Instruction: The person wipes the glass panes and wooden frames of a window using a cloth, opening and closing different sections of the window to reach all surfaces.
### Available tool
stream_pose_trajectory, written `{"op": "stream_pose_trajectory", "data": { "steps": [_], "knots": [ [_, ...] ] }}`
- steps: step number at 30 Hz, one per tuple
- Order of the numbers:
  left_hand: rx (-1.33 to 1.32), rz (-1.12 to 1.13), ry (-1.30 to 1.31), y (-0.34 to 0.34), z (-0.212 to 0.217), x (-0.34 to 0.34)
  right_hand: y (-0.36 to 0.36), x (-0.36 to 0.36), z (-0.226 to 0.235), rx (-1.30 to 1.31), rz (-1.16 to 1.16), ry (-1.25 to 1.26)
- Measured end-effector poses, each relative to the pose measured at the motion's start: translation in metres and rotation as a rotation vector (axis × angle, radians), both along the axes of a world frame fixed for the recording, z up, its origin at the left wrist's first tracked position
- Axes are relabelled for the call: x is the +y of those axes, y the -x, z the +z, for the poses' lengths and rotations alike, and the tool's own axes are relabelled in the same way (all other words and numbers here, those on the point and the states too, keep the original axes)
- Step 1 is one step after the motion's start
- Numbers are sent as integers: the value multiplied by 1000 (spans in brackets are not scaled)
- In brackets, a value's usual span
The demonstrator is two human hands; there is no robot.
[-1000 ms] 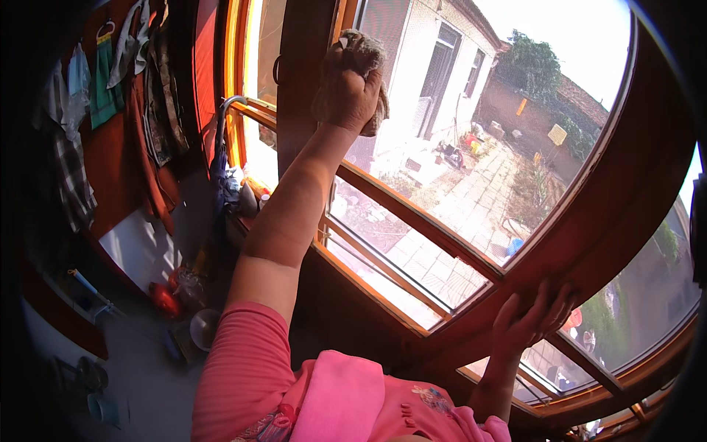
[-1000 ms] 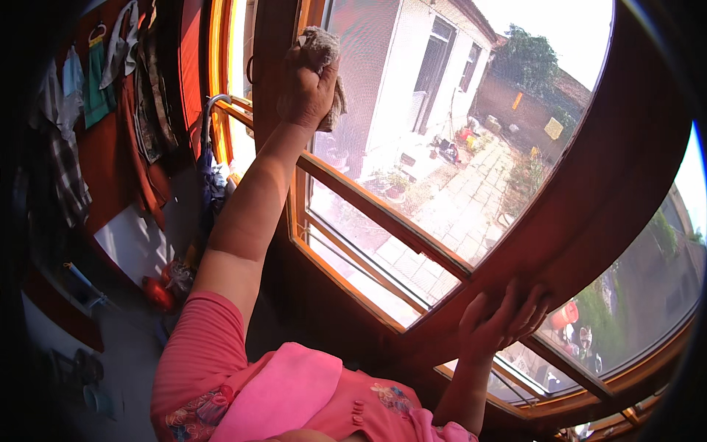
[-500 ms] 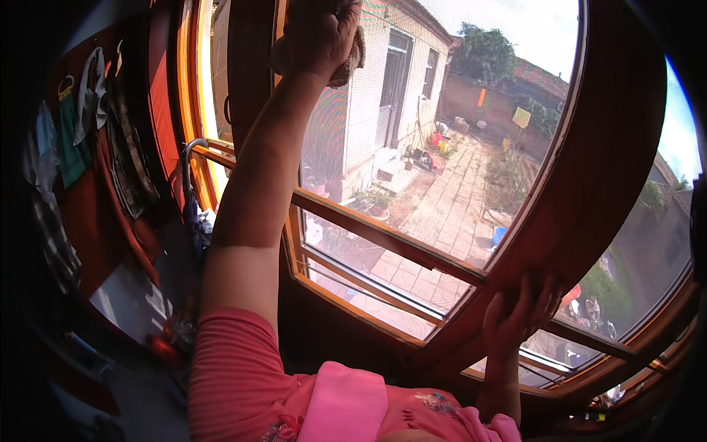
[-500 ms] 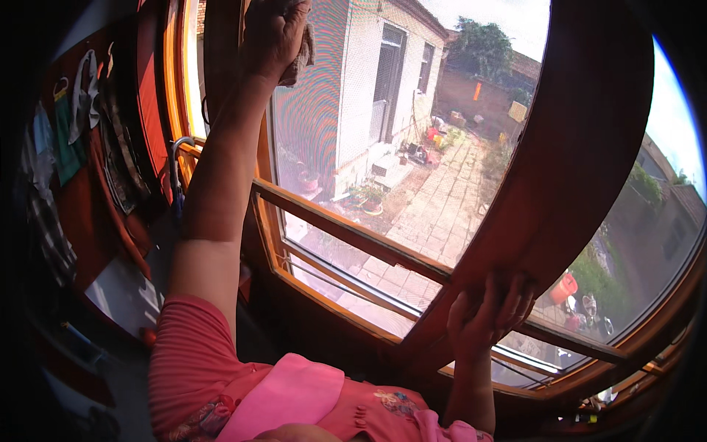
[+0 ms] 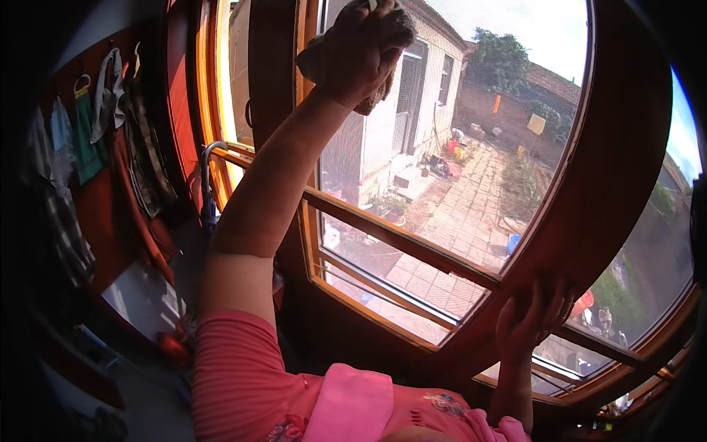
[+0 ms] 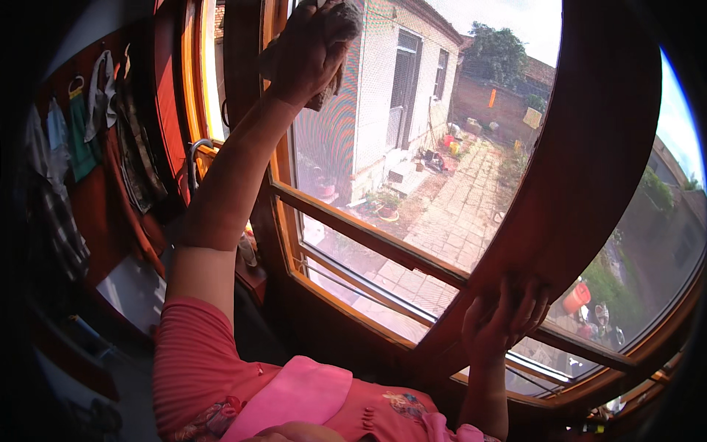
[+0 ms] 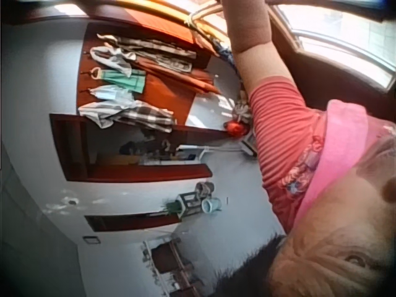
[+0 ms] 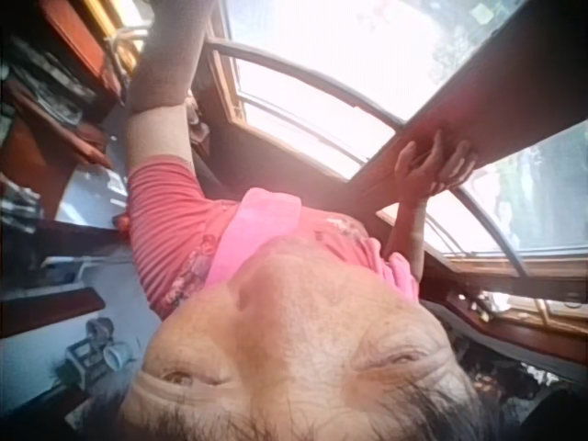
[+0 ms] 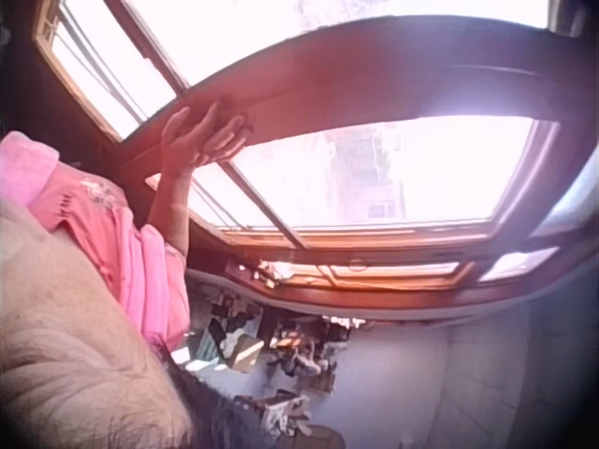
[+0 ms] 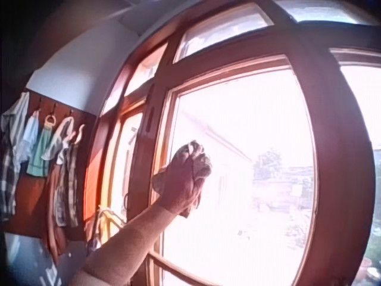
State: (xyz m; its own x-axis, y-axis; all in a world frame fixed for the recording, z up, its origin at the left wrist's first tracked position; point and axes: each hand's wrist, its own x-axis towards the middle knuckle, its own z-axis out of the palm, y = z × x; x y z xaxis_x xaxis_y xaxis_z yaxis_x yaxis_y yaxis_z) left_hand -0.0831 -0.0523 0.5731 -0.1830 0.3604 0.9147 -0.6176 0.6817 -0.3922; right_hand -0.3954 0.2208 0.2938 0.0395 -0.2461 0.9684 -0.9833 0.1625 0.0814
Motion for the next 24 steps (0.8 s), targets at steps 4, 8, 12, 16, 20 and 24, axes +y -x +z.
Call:
{"op": "stream_pose_trajectory", "data": {
  "steps": [4,8,12,16,20,24],
  "knots": [
    [350,-20,-489,-8,27,-5,-4,-6,1,7,50,46],
    [102,-22,214,59,-16,46,6,-1,2,20,0,36],
    [-213,-175,64,46,15,12,5,0,4,42,-3,19],
    [272,111,7,-32,99,-40,2,-1,-4,25,19,17],
    [354,32,-385,-43,135,-27,-3,1,2,-13,43,3],
    [313,331,-56,-9,99,-25,-5,3,4,-23,85,12]
  ]
}}
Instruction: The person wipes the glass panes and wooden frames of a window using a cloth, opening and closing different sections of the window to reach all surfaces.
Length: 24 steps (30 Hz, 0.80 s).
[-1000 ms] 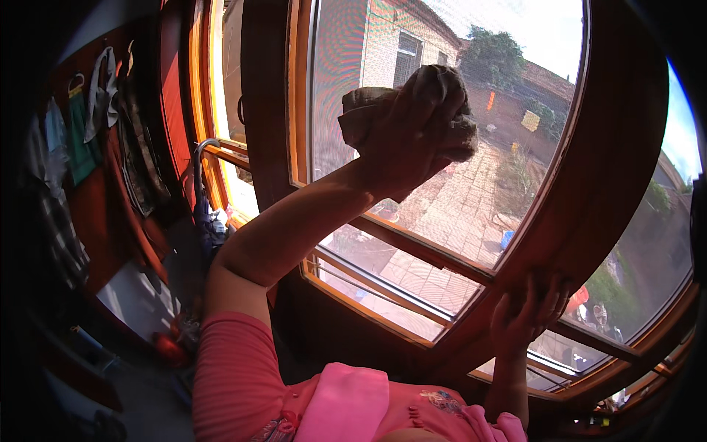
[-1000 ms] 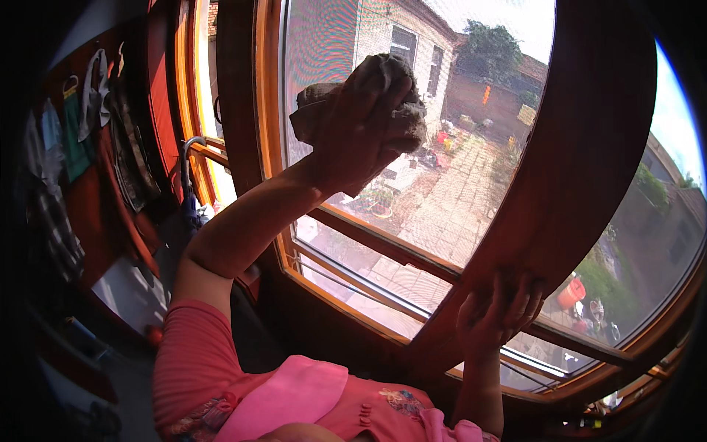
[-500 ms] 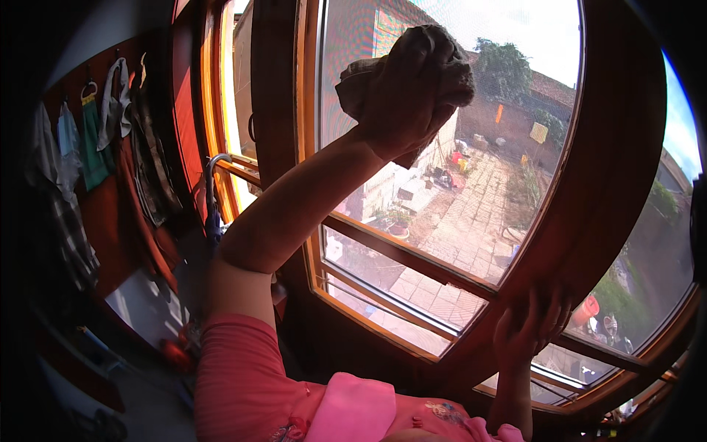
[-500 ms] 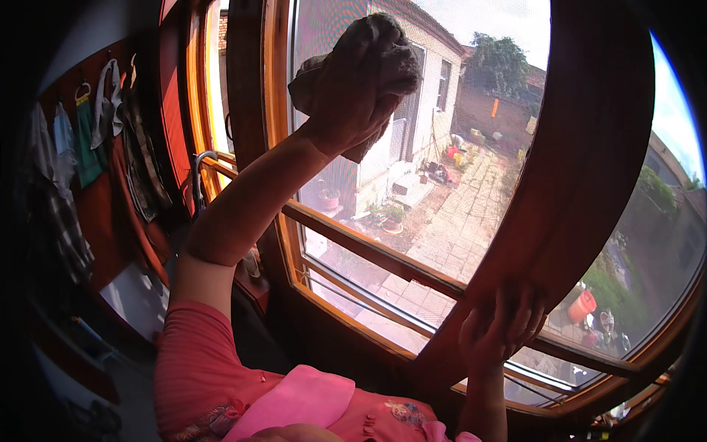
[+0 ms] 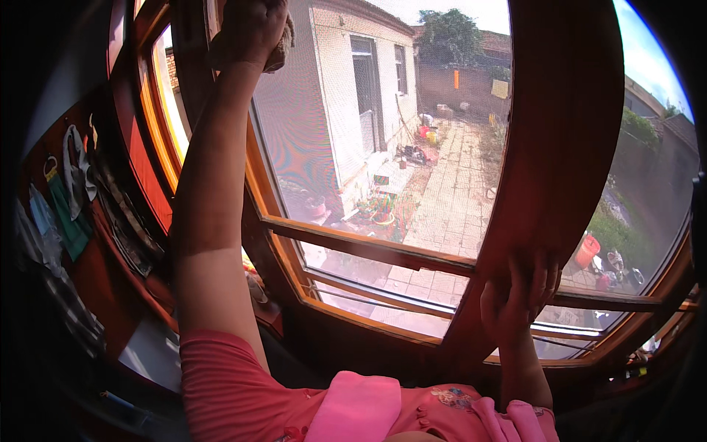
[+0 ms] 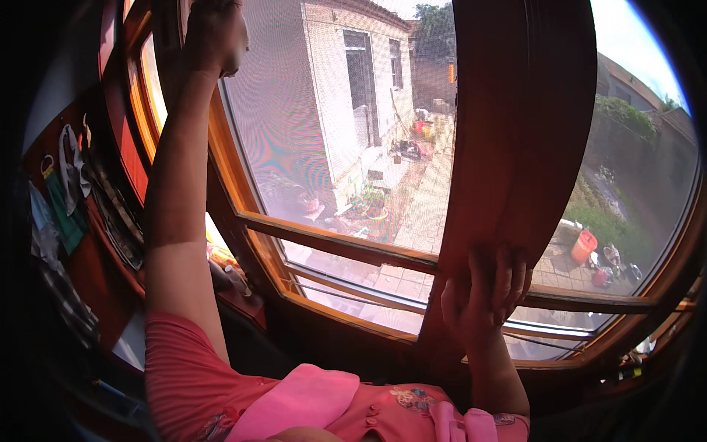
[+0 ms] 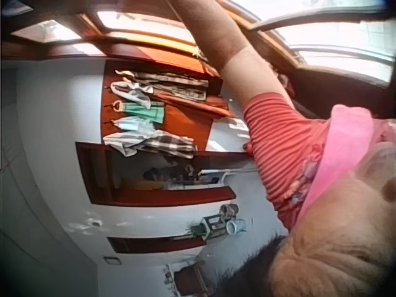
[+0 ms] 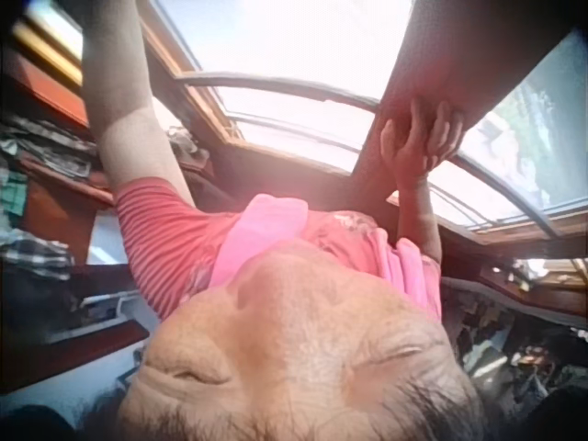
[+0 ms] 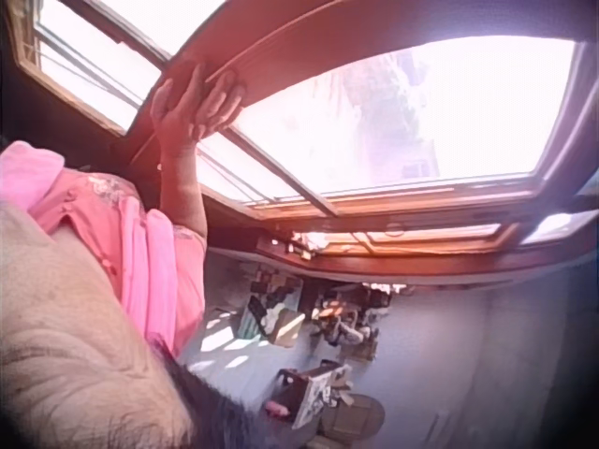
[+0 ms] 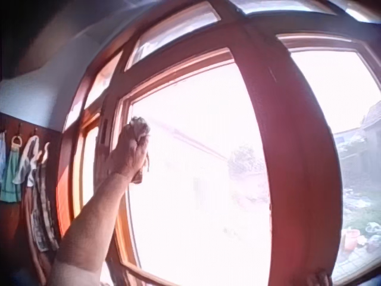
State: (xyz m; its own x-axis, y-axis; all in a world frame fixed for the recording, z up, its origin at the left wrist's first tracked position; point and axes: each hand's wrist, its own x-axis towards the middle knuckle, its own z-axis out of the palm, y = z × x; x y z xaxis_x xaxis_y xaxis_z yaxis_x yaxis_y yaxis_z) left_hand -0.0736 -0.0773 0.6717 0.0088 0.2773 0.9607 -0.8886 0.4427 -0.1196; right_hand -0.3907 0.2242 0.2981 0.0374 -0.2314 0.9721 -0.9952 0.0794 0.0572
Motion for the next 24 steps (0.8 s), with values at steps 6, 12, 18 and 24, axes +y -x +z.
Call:
{"op": "stream_pose_trajectory", "data": {
  "steps": [6,12,18,24],
  "knots": [
    [-597,-275,83,111,-166,110,10,4,-1,13,-6,18],
    [-941,-96,244,99,-139,115,6,-3,-4,26,-1,6],
    [-391,-240,244,111,-26,86,-1,-6,-6,-4,16,54],
    [-684,-382,127,144,-155,138,7,-2,-7,-10,-12,63]
  ]
}}
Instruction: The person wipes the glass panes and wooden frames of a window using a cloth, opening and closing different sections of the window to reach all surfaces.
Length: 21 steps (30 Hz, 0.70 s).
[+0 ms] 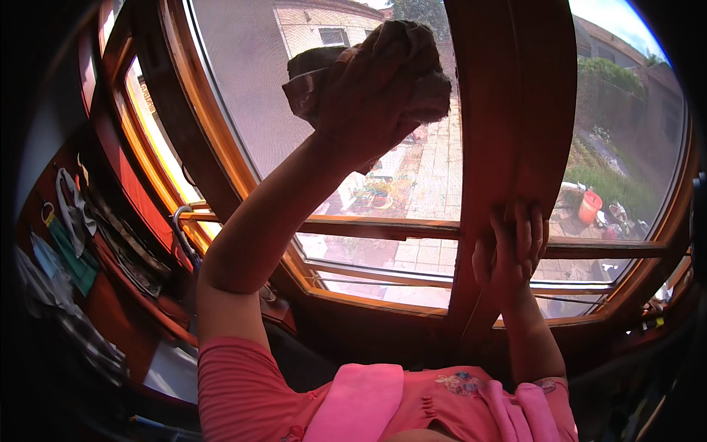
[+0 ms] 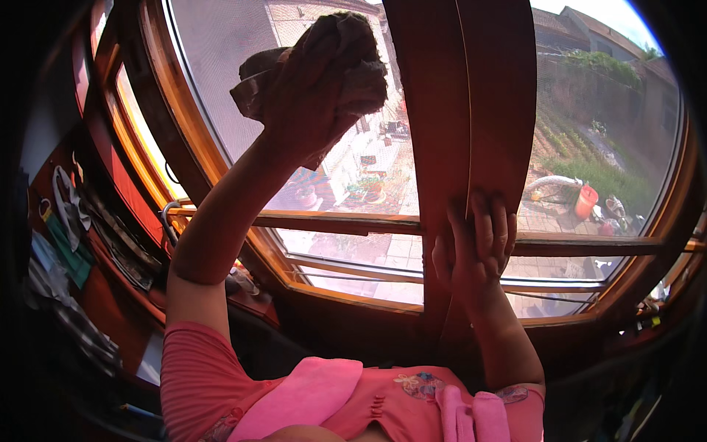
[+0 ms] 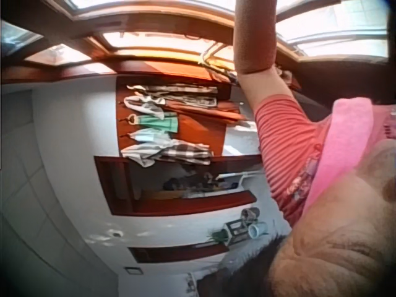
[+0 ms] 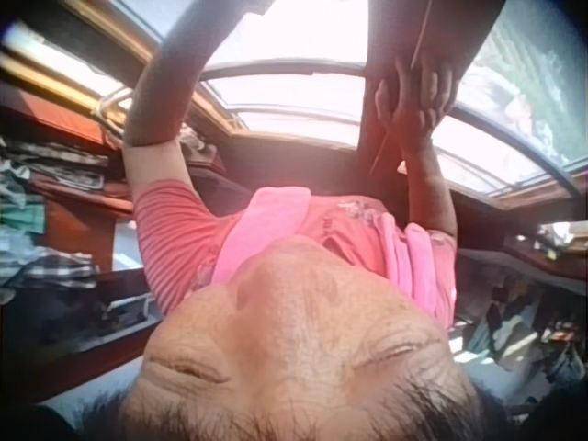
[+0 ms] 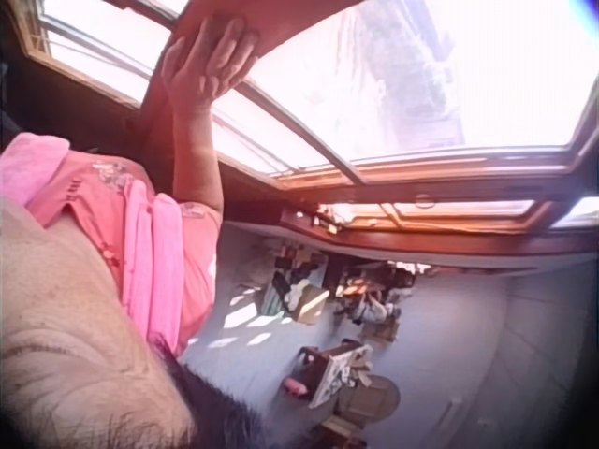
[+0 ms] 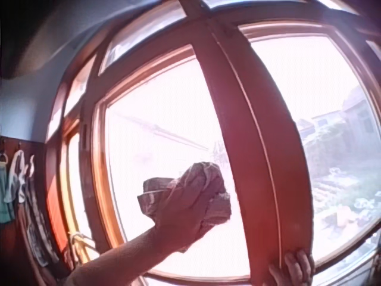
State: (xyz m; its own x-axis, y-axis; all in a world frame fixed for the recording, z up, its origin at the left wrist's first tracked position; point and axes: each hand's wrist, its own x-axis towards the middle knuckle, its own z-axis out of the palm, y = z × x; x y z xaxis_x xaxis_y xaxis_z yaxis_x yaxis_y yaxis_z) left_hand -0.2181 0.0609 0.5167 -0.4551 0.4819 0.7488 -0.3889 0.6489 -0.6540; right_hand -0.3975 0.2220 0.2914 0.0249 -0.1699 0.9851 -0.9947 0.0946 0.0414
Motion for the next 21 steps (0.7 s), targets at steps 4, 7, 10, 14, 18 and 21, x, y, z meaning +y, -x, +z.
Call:
{"op": "stream_pose_trajectory", "data": {
  "steps": [4,7,10,14,18,21],
  "knots": [
    [-232,198,148,-17,-94,5,1,-3,1,30,14,36],
    [-436,240,262,-27,-88,1,-2,-3,2,28,6,31],
    [-237,118,135,-24,-21,-6,4,3,6,34,-41,21],
    [203,153,-116,-37,72,-46,-6,-1,3,36,-19,-20],
    [138,16,19,-7,37,-28,4,-4,-1,18,-43,34],
    [-101,36,-48,2,-31,7,5,-1,1,20,-56,26]
  ]
}}
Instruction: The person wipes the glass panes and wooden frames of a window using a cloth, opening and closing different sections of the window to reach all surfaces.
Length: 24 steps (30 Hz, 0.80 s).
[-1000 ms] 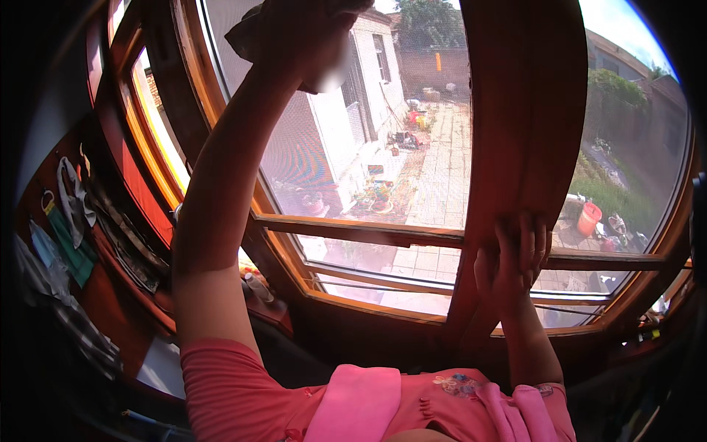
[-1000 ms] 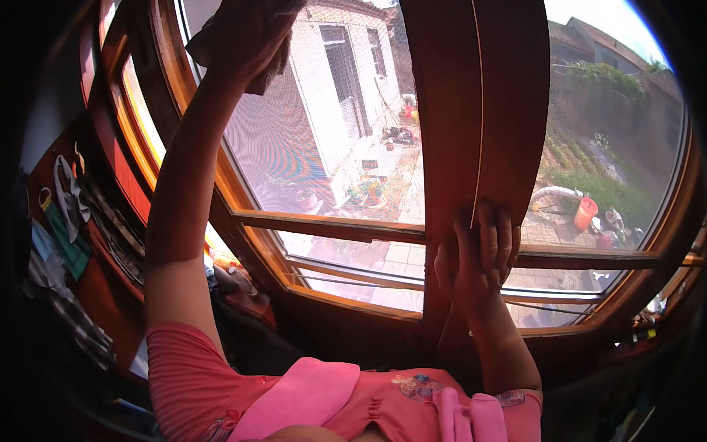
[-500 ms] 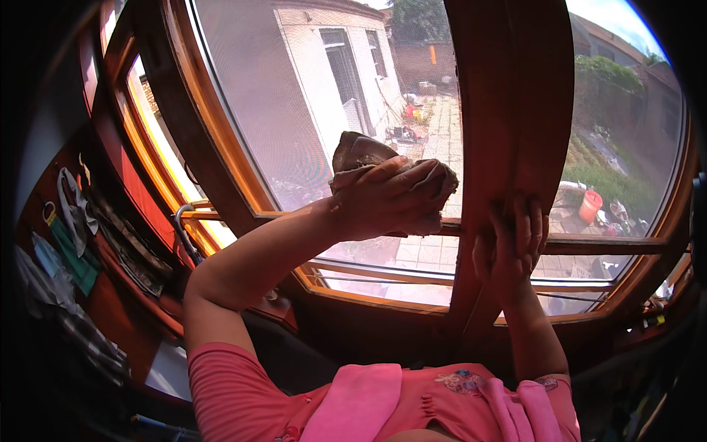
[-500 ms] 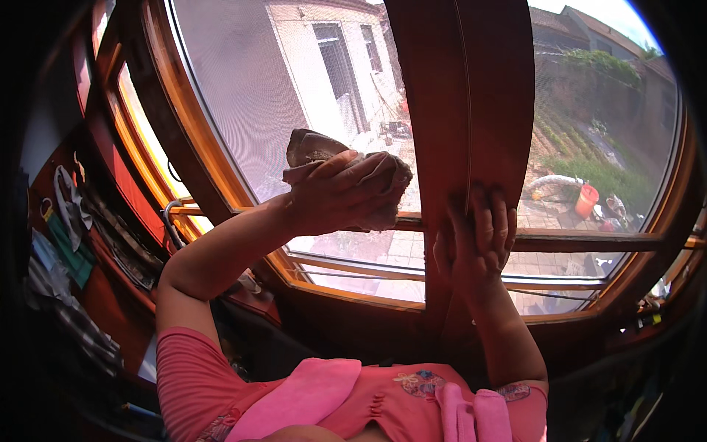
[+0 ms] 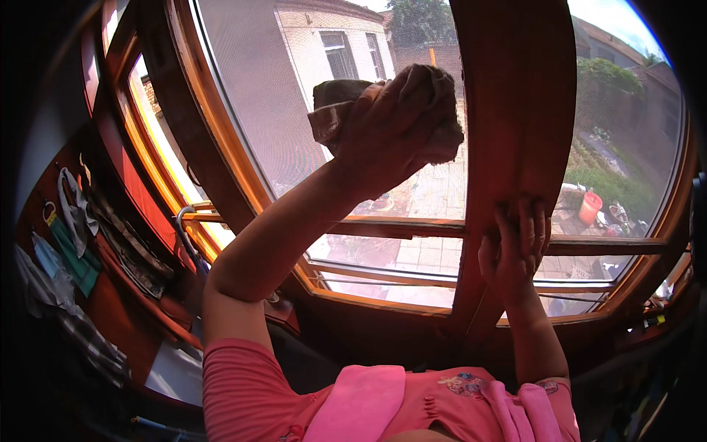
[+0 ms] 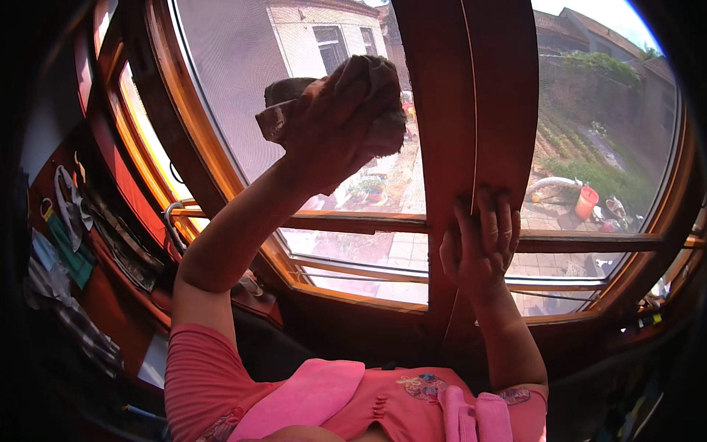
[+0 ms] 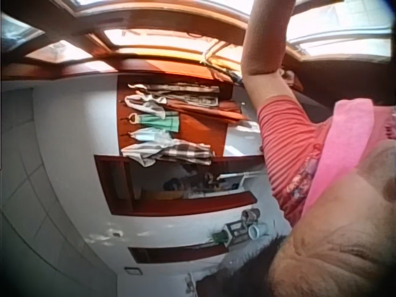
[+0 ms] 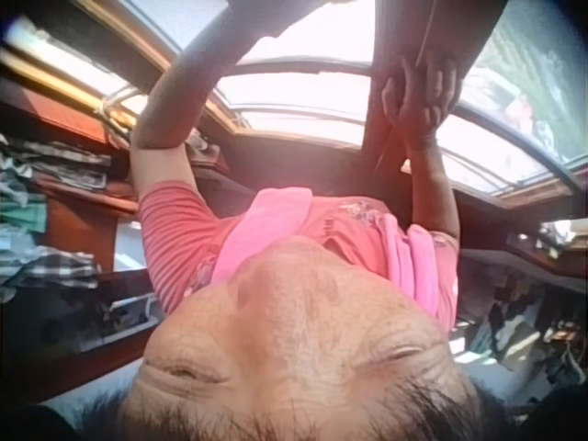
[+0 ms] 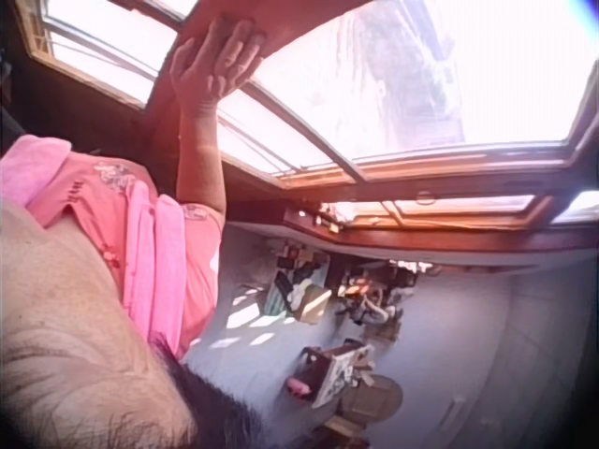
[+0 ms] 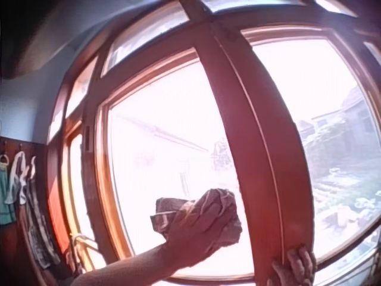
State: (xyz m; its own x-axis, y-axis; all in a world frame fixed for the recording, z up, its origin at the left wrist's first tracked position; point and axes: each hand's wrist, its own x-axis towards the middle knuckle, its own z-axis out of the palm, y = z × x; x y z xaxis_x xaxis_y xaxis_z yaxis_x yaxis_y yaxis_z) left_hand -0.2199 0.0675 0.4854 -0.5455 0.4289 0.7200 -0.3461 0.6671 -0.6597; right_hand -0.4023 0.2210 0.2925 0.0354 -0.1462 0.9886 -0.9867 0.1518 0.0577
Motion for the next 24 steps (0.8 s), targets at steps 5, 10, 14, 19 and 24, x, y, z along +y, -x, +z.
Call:
{"op": "stream_pose_trajectory", "data": {
  "steps": [5,10,14,19,24],
  "knots": [
    [-102,243,398,-16,-20,-4,-6,-2,1,-8,1,-23],
    [223,12,122,-49,98,-54,-4,0,2,-15,5,-49],
    [357,169,163,-83,124,-73,-7,-2,2,-19,-6,-53],
    [179,78,15,-38,50,-39,-3,-3,3,6,0,22],
    [53,47,268,-38,92,-30,-11,-4,2,-25,-42,-42]
  ]
}}
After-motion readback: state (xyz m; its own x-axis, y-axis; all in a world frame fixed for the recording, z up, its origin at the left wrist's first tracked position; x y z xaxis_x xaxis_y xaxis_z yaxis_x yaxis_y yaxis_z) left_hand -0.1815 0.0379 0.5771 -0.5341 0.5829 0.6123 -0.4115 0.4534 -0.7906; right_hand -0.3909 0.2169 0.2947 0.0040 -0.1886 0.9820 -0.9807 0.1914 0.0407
